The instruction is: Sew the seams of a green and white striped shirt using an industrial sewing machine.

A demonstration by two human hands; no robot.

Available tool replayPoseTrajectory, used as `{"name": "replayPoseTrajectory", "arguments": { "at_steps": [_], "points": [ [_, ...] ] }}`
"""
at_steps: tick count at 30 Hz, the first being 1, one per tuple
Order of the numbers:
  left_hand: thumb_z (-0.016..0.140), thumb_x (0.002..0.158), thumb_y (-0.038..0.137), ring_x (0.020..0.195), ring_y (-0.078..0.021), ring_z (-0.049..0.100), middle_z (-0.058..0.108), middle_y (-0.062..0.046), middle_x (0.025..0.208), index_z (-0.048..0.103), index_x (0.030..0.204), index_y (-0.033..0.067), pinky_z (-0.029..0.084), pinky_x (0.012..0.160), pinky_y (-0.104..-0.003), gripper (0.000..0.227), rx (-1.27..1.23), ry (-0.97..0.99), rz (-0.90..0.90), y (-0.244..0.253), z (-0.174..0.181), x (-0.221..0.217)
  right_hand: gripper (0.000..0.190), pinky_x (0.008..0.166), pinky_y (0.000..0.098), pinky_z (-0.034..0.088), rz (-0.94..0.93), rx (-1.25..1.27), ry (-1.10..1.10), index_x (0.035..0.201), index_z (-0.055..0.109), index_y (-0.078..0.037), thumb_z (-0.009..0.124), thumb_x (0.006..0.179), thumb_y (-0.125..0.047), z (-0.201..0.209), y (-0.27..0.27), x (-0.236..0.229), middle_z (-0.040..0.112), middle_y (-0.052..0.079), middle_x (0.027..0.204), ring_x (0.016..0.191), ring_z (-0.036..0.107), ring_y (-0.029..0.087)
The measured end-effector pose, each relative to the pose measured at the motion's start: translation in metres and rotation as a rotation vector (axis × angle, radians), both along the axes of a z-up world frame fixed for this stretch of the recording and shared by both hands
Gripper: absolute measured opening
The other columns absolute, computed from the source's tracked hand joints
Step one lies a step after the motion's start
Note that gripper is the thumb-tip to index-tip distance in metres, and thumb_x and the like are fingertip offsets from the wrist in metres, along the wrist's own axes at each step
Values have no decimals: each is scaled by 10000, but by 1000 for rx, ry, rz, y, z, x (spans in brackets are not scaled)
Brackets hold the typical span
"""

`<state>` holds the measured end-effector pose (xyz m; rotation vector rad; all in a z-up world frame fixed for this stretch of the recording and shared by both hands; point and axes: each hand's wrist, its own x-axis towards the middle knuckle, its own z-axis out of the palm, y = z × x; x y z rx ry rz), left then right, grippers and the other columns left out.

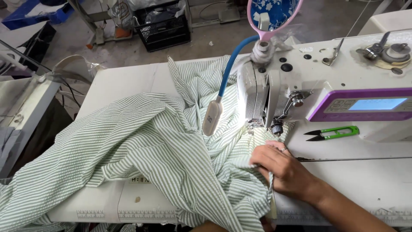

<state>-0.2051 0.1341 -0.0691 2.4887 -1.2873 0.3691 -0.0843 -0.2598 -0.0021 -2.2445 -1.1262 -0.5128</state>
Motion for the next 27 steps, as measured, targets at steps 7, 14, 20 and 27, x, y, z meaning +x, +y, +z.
{"name": "replayPoseTrajectory", "arguments": {
  "at_steps": [7, 14, 20, 27],
  "points": [
    [679, 916, 391, 854, -411, 635, 699, -119, 905, 655, 903, 106, 498, 675, -537, 286, 86, 182, 209, 27, -21, 113, 358, 1022, 399, 408, 25, -54, 123, 1017, 647, -120, 462, 840, 131, -38, -56, -5, 692, 53, 1108, 1130, 633, 253],
    [814, 824, 470, 1015, -432, 602, 727, -175, 907, 740, 715, 109, 455, 986, -500, 384, 310, 418, 424, -32, 77, 85, 789, 930, 443, 458, -230, -372, -69, 1396, 517, -125, 850, 768, -465, -35, -28, -11, 665, 34, 1009, 938, 643, 198],
    [684, 1053, 226, 683, -196, 586, 624, -6, 794, 631, 838, 135, 439, 643, -344, 240, -26, -65, -141, -117, 129, 75, 470, 855, 424, 410, -124, -314, -235, 1065, 618, -40, 496, 639, 115, -18, -4, -3, 440, 48, 765, 764, 493, 288],
    [485, 1022, 360, 982, -334, 579, 601, -186, 1106, 586, 1277, -62, 477, 844, -450, 503, -70, -40, 26, -160, 67, 162, 761, 1133, 525, 388, 155, -89, 167, 1296, 624, -16, 465, 563, 107, -26, -43, 4, 691, 90, 1374, 1359, 610, 259]
  ]
}}
